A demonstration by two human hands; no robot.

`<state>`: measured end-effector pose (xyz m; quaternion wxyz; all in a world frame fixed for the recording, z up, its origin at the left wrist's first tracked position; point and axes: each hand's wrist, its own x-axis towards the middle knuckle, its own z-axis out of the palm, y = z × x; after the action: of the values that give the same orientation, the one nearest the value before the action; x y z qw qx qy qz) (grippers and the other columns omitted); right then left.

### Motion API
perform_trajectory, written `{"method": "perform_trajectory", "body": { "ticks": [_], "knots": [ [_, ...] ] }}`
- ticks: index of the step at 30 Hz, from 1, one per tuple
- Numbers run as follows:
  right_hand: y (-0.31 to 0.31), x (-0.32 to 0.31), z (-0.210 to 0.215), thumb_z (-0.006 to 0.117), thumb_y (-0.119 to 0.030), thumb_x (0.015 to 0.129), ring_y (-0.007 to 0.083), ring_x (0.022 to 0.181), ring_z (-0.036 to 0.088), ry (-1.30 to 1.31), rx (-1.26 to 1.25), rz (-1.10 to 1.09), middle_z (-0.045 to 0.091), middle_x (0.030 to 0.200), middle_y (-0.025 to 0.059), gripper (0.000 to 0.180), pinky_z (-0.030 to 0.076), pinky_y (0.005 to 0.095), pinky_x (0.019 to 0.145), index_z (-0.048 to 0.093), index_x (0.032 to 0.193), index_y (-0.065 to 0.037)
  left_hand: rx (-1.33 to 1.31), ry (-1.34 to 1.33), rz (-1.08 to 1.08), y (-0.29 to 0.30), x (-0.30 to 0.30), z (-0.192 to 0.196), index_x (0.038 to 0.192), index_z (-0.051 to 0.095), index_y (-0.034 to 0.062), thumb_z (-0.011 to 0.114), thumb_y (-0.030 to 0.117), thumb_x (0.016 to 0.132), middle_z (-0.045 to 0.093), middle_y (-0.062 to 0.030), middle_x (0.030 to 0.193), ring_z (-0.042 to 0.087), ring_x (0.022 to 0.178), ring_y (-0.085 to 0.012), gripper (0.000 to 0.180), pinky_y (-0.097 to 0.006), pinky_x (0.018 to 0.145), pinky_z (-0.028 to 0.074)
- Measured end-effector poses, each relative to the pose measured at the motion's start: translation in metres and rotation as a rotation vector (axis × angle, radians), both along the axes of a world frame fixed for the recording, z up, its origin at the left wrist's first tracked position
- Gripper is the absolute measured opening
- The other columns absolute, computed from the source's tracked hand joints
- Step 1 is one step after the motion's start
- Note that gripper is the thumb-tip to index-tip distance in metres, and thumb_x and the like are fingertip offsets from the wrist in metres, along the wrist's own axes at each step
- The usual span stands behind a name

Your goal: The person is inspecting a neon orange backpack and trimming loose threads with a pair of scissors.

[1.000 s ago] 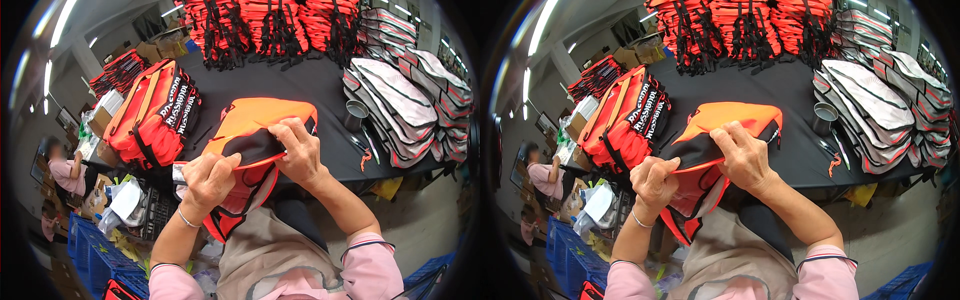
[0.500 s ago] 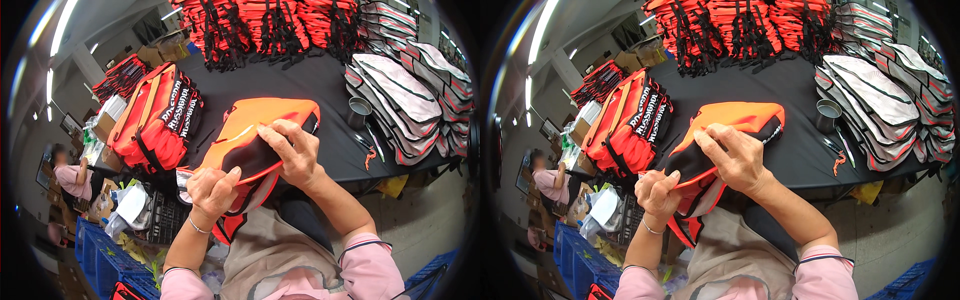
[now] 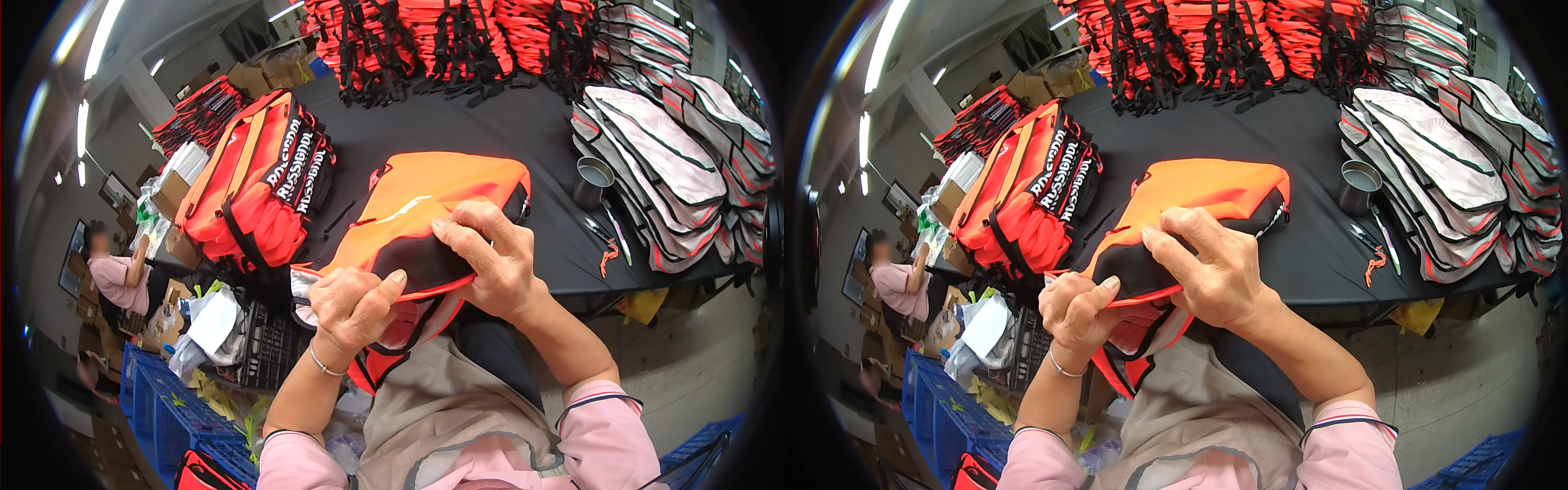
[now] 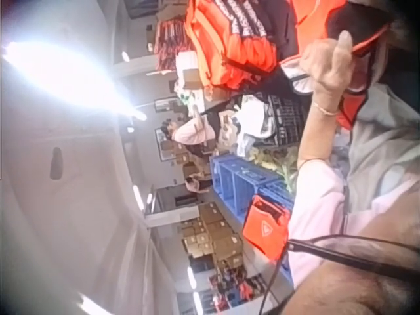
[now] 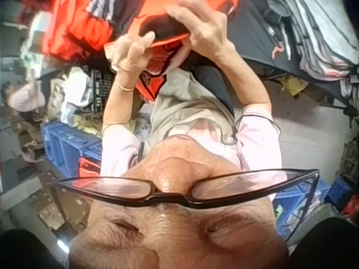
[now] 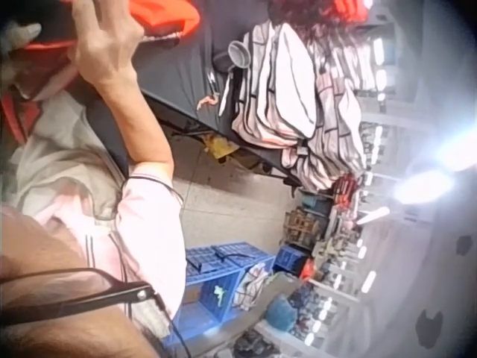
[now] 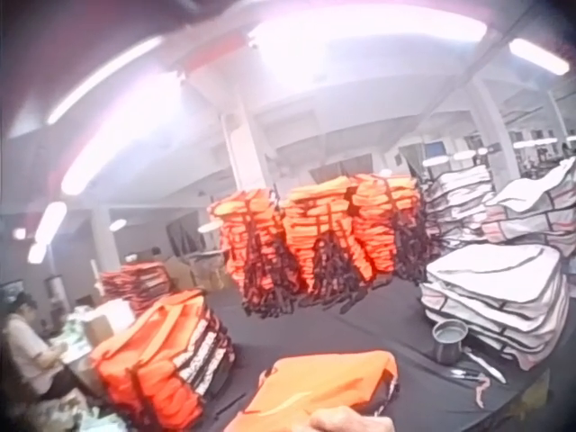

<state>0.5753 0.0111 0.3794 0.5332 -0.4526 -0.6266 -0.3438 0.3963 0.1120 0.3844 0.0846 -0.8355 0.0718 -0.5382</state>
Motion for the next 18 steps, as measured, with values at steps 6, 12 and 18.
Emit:
{"method": "perform_trajectory", "body": {
  "ticks": [6, 12, 18],
  "knots": [
    [0.012, -0.006, 0.001, 0.07, -0.002, 0.065, 0.0212, 0.061, 0.062, -0.015, 0.182, 0.009, 0.058, 0.08, 0.0104, 0.023, 0.048, 0.0278, 0.047, 0.065, 0.086, 0.006, -0.016, -0.003, 0.008, -0.015, 0.006, -0.004, 0.1, 0.07, 0.0051, 0.067, -0.005, 0.072, 0.054, 0.0009, 0.068, 0.054, 0.054, -0.0125, 0.029, -0.026, 0.047, 0.046],
    [0.003, 0.013, 0.005, 0.073, -0.005, 0.065, 0.0208, 0.062, 0.063, -0.052, 0.285, -0.16, 0.061, 0.08, 0.0119, 0.026, 0.048, 0.0288, 0.048, 0.067, 0.088, 0.006, -0.234, 0.063, 0.006, 0.014, -0.004, 0.017, 0.109, 0.067, 0.0066, 0.087, 0.019, 0.068, 0.064, -0.0051, 0.084, 0.064, 0.072, -0.0217, 0.047, -0.033, 0.059, 0.053],
    [0.0, 0.055, 0.019, 0.074, 0.001, 0.069, 0.0191, 0.068, 0.057, 0.198, 0.224, -0.279, 0.057, 0.081, 0.0086, 0.023, 0.045, 0.0268, 0.056, 0.067, 0.091, -0.002, -0.54, 0.762, 0.283, 0.085, -0.082, -0.013, 0.107, 0.066, 0.001, 0.09, 0.043, 0.062, 0.065, -0.013, 0.087, 0.062, 0.075, -0.0316, 0.066, -0.038, 0.071, 0.051]
  ]
}}
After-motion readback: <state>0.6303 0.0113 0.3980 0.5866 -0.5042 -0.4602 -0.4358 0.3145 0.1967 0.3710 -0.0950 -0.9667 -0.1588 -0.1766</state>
